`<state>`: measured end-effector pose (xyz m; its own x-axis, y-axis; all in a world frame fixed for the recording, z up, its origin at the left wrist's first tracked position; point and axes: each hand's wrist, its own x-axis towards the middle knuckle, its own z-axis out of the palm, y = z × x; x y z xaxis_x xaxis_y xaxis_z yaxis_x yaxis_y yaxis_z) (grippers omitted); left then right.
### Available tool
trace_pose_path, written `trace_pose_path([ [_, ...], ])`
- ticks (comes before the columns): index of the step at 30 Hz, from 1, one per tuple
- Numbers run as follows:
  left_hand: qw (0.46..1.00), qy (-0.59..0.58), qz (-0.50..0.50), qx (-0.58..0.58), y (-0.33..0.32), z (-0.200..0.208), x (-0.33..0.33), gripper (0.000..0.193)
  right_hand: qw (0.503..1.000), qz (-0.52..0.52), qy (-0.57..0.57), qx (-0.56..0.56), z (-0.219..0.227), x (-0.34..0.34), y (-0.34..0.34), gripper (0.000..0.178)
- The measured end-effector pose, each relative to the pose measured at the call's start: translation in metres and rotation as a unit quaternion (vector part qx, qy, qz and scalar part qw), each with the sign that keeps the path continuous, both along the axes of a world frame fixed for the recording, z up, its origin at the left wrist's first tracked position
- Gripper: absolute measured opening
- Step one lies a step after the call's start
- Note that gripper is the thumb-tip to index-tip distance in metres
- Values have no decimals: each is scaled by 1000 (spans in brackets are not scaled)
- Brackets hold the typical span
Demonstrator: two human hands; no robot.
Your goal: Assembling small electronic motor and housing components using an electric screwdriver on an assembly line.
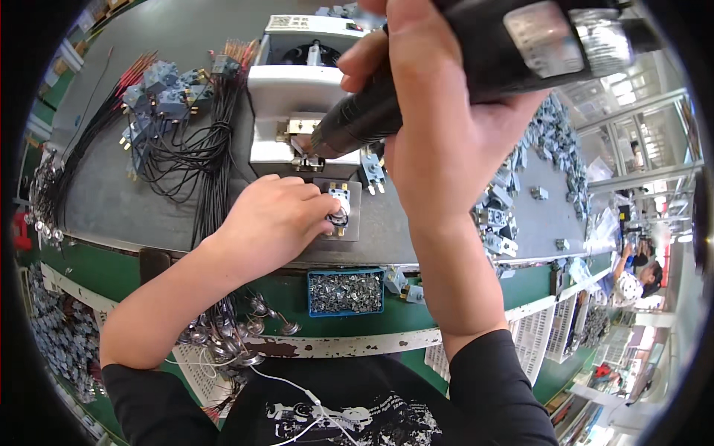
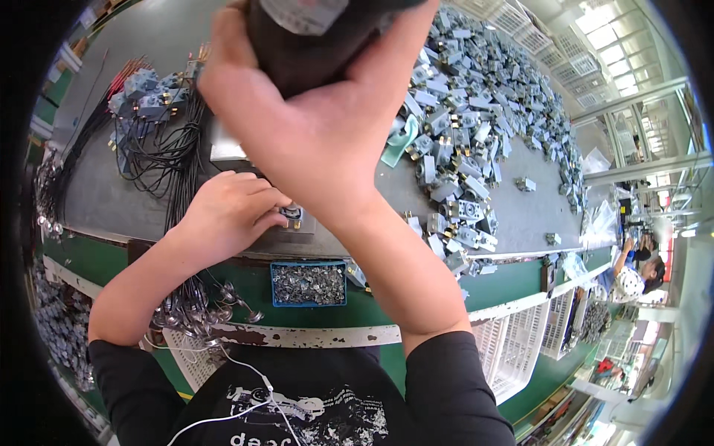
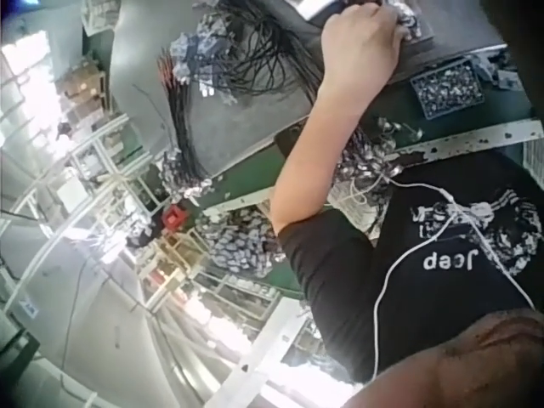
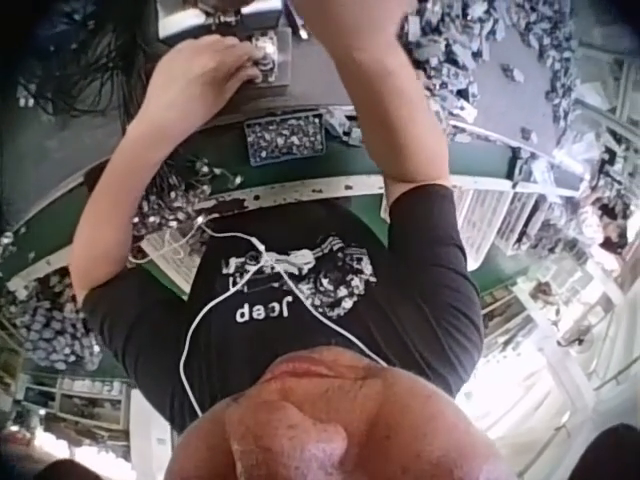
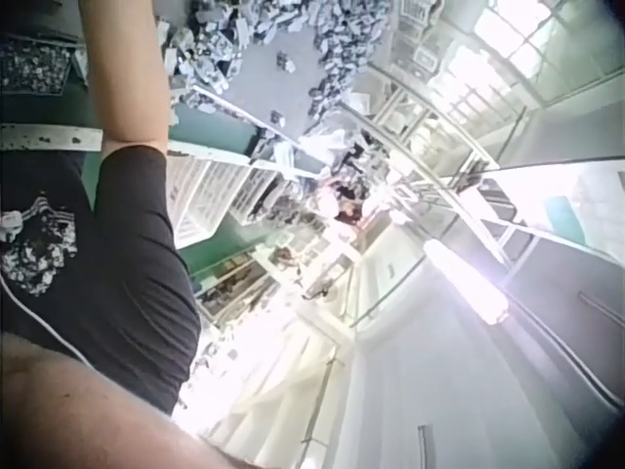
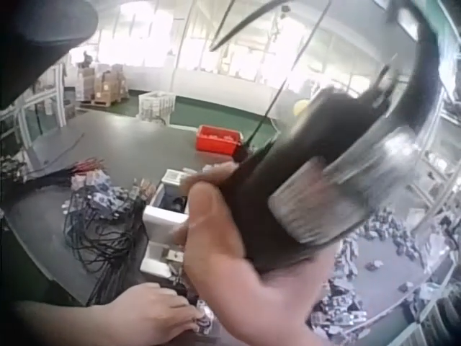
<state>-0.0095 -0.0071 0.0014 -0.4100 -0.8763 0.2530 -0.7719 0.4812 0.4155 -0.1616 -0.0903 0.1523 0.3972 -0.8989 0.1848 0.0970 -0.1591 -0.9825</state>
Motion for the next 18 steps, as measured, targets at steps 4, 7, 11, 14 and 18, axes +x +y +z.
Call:
trace_pose_path([
  [4,1000,-13,14,1,0,-2,-3,22,999,22,-12,-46,-8,13,-3,57],
  [7,1000,-16,11,10,1,-6,1,21,995,37,-25,-84,-14,26,-2,57],
  [11,1000,-13,14,-17,0,-10,-2,21,989,43,-44,-134,-25,39,-2,57],
  [14,1000,-11,7,-1,0,-7,-3,22,977,44,-179,-102,-44,59,-3,62],
  [18,1000,1,9,-16,1,-13,0,22,931,83,-254,-250,-73,66,-29,56],
])
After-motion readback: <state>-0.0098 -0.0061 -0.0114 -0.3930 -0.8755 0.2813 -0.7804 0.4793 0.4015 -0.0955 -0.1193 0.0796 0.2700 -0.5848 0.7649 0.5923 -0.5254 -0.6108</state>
